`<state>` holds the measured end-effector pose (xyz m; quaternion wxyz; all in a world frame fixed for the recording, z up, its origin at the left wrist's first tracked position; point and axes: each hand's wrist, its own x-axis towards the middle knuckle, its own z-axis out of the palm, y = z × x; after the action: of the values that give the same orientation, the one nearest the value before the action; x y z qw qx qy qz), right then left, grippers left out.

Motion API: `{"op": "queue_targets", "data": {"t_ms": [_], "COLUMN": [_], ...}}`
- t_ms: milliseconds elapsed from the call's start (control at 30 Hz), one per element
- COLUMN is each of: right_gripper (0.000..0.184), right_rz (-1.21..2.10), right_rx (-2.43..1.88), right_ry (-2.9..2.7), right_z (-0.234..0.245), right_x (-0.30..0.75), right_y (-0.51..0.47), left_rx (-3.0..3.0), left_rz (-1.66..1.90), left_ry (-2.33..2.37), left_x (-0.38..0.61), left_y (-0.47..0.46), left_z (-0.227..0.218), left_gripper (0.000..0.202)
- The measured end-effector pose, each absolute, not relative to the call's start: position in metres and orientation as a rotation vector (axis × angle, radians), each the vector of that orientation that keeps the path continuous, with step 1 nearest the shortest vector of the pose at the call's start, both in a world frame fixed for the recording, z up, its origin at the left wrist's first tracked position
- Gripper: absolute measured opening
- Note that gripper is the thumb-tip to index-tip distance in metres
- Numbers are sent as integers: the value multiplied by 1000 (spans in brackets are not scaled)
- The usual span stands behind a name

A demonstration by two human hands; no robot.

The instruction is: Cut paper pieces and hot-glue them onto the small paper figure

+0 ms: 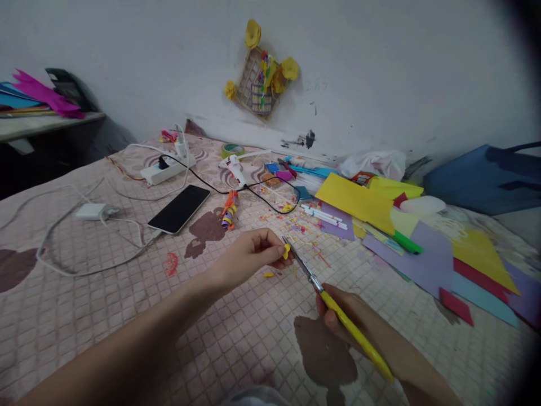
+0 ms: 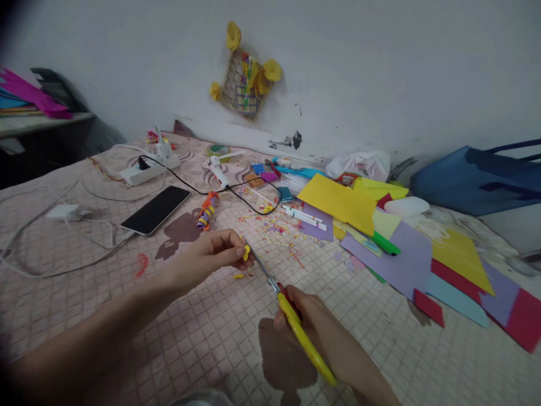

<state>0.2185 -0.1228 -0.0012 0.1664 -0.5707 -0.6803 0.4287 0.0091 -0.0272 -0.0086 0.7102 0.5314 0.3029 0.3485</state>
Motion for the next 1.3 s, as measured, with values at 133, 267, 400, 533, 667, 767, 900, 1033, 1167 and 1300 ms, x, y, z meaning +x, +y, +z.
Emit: {"op": "queue_targets", "data": {"t_ms": [133,267,400,533,667,767,900,1033,1167,1300], "right_gripper": [13,16,19,22,26,23,16,15,14,14], "right_rz": [1219,1266,1328,1276,1290,1331,1299,1229,1246,1250], "right_rx": [-1617,-1617,-1610,-1625,-1665,-1644,-1606,-1617,-1616,-1607], "right_ry": [-1927,-1903,-1877,-1878,-1846,-1841,-1884,-1968,-1981,-1976], "right_z": [-4,-5,-5,-6,-11,-12,-5,0,-1,-3], "right_x": [220,221,221,220,221,222,220,218,219,220], "right_y": [-122,-121,-121,-120,-117,-116,-116,-117,-118,-118], "left_rx": [1172,1170,1169,1175,1194,1229,1240,1231,1248,1254], "left_rz": [780,782,782,775,780,791,795,791,776,760], "left_ry": [666,665,671,679,720,762,787,777,769,767], "left_x": [10,10,10,8,7,6,7,7,6,5], "left_y": [-27,-27,-28,-27,-25,-24,-24,-24,-23,-21], "left_z": [-9,-9,-8,-8,-9,-8,-6,-6,-7,-9], "left_gripper": [17,16,17,17,16,11,6,7,12,14]}}
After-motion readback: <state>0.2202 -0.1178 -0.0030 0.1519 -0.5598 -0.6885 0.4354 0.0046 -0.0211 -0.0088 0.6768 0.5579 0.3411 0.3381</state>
